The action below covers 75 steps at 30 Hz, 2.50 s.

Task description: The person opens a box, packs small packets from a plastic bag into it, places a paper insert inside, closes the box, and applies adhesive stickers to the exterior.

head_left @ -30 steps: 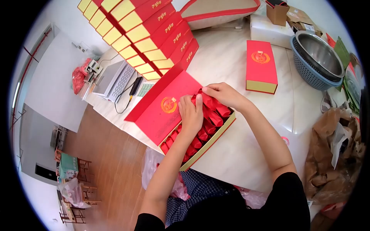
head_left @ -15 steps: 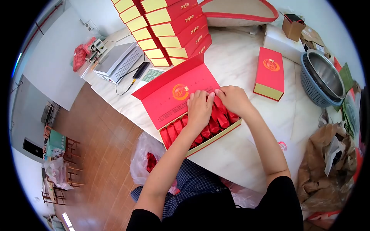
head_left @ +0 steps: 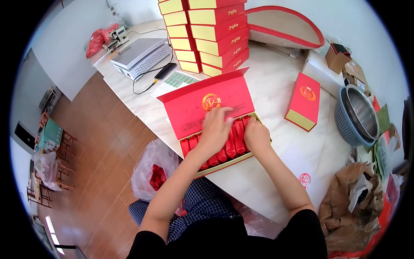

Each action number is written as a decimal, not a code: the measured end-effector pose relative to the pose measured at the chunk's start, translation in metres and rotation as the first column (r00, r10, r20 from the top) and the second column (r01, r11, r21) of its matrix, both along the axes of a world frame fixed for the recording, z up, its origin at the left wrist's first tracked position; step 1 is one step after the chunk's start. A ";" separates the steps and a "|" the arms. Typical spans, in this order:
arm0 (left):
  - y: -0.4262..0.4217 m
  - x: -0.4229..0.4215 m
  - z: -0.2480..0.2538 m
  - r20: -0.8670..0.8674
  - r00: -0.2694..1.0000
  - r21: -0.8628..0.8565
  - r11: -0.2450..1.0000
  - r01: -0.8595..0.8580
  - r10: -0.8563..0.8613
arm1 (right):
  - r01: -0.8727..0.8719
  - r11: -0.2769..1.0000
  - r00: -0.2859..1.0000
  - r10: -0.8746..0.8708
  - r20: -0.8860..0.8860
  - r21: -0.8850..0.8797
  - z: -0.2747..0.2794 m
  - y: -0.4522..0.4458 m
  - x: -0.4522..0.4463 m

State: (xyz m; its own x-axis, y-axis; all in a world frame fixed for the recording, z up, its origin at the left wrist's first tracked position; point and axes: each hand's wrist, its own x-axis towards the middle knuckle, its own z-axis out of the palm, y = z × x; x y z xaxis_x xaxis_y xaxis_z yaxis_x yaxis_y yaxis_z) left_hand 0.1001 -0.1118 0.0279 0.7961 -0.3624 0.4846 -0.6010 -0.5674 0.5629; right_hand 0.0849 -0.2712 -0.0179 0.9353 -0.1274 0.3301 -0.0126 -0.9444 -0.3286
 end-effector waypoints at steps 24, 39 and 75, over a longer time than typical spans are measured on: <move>0.081 -0.090 -0.071 -0.362 0.928 -0.618 0.724 -0.308 0.086 | -0.207 0.937 0.953 0.258 -0.158 0.281 0.011 0.027 0.010; 0.388 -0.106 -0.171 -0.659 0.682 -0.690 0.107 -0.716 0.316 | -0.671 0.736 0.729 0.633 0.261 0.088 0.036 0.308 -0.046; 0.518 -0.092 -0.297 -0.949 0.297 -0.312 -0.404 -0.860 0.101 | -0.890 0.445 0.217 0.220 -0.951 -0.100 -0.446 0.493 -0.069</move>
State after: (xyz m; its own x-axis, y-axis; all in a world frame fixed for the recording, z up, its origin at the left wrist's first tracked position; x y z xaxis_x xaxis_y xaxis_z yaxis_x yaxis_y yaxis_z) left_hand 0.0077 0.4058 -0.2690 0.3470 0.6675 -0.6588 0.0750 0.6804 0.7290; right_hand 0.0160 0.2214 -0.4640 0.4484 0.4355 -0.7805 0.7061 -0.7080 0.0106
